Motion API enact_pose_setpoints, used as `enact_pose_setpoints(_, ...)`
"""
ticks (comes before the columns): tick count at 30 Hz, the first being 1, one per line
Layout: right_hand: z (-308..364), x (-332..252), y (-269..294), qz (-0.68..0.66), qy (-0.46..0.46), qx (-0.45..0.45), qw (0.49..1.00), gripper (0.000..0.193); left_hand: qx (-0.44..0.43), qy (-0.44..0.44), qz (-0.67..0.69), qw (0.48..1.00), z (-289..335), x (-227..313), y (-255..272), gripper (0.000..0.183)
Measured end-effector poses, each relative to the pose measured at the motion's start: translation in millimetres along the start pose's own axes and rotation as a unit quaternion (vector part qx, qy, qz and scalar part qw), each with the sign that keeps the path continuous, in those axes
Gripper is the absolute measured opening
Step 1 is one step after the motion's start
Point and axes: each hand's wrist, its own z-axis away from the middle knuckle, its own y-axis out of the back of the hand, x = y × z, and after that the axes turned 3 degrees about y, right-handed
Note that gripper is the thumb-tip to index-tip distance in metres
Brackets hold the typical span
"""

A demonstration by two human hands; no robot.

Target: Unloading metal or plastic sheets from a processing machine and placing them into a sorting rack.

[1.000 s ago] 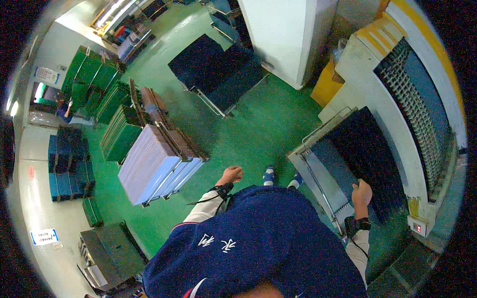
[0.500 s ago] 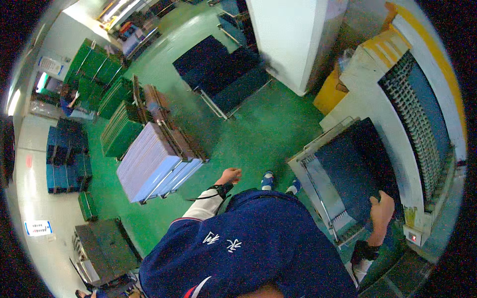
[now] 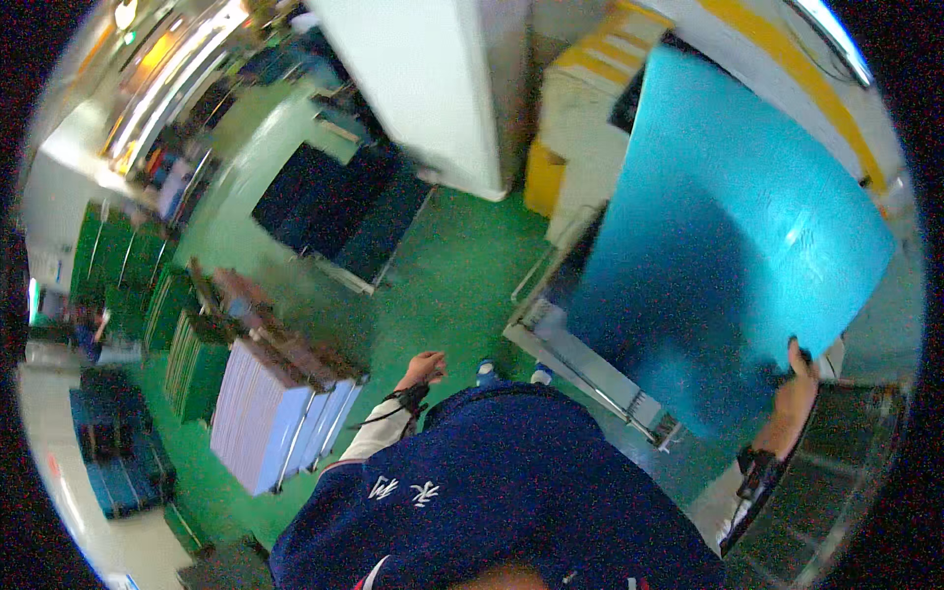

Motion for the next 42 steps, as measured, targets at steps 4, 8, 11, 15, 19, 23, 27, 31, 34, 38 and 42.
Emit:
enact_pose_setpoints(4, -3, 20, -23, -0.247, -0.129, 0.094, 0.956, 0.035, 0.01, -0.009, -0.015, 1.0, 4, 11, -19, 0.032)
enact_pose_setpoints(8, -14, 12, -55, -0.429, -0.158, 0.142, 0.878, 0.026, 0.004, 0.003, -0.007, 1.0, -9, 3, -19, 0.033)
enact_pose_setpoints(11, -24, 9, -67, -0.539, -0.238, 0.119, 0.799, 0.017, 0.012, 0.011, -0.013, 1.0, -1, 12, -32, 0.033)
enact_pose_setpoints(15, -40, 36, -90, -0.579, -0.275, 0.146, 0.754, 0.009, 0.005, -0.004, -0.007, 1.0, 7, 21, -45, 0.034)
enact_pose_setpoints(19, -59, 62, -111, -0.644, -0.276, 0.144, 0.699, 0.016, 0.026, -0.004, -0.026, 0.999, 12, 31, -59, 0.035)
enact_pose_setpoints(23, -82, 62, -124, -0.658, -0.295, 0.142, 0.678, 0.016, 0.032, 0.006, 0.003, 0.999, 10, 27, -59, 0.036)
enact_pose_setpoints(27, -98, 70, -142, -0.67, -0.316, 0.165, 0.651, 0.017, 0.035, -0.002, 0.011, 0.999, 15, 25, -67, 0.037)
enact_pose_setpoints(31, -116, 65, -146, -0.667, -0.353, 0.129, 0.644, 0.012, 0.05, 0.017, 0.019, 0.998, 19, 19, -71, 0.037)
enact_pose_setpoints(34, -123, 63, -152, -0.657, -0.379, 0.093, 0.645, 0.014, 0.057, 0.018, 0.026, 0.998, 25, 19, -76, 0.037)
enact_pose_setpoints(38, -129, 65, -159, -0.624, -0.376, 0.059, 0.683, 0.019, 0.073, 0.017, 0.023, 0.997, 28, 21, -86, 0.039)
enact_pose_setpoints(42, -136, 76, -164, -0.605, -0.385, 0.042, 0.696, 0.024, 0.063, -0.002, 0.018, 0.998, 33, 25, -95, 0.042)
